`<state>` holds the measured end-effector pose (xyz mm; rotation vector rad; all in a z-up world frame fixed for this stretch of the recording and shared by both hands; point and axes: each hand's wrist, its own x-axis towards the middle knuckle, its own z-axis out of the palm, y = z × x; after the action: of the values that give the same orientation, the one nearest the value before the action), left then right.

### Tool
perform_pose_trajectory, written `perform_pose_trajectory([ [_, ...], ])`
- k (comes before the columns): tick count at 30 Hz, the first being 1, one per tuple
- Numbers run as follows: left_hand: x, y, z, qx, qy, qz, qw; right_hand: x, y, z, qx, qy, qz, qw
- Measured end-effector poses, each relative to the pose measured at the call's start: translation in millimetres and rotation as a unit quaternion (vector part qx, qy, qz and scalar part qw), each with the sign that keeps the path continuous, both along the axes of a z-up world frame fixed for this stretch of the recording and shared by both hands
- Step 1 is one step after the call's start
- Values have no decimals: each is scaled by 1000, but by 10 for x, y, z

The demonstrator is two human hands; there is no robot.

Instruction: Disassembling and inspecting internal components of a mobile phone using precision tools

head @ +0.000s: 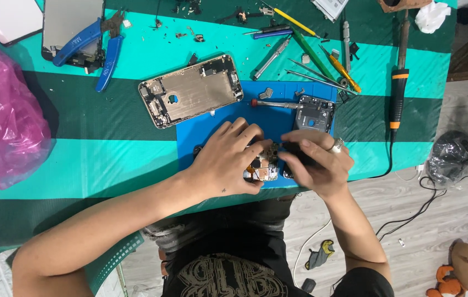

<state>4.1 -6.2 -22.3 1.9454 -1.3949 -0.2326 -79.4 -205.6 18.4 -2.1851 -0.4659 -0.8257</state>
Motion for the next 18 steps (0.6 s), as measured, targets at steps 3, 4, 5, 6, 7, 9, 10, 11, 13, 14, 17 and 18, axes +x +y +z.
perform_pose_trajectory([
  [3,-9,2,-23,0,1,1,1000,-2,27,17,6,-3,3,1000],
  [4,-11,5,-28,-1,4,1,1000,-10,39,21,7,-1,0,1000],
  [5,-6,1,-20,-1,4,1,1000,-20,25,-10,7,-1,-1,1000],
  [6,-4,-2,-11,-11,0,5,1000,-29,11,-41,31,-5,17,999],
  [7,-3,-4,-1,-20,-4,8,1000,-39,-2,-72,55,-8,34,998],
  [9,-5,6,-6,-19,0,8,1000,-35,-53,-81,42,-9,35,998],
  [10,-4,8,-7,-19,5,8,1000,-32,-80,-84,29,-9,35,999],
  [11,-3,8,4,-19,4,8,1000,-3,-58,-51,28,-10,35,999],
  [13,-2,8,23,-20,4,10,1000,54,-18,14,41,-10,49,998],
  [14,-2,8,5,-20,4,9,1000,41,-19,-3,41,-10,49,998],
  [17,-3,11,-32,-25,2,8,1000,-15,-41,-61,10,-8,29,999],
  [18,-2,14,-31,-25,-1,6,1000,-41,-61,-82,17,-5,28,999],
])
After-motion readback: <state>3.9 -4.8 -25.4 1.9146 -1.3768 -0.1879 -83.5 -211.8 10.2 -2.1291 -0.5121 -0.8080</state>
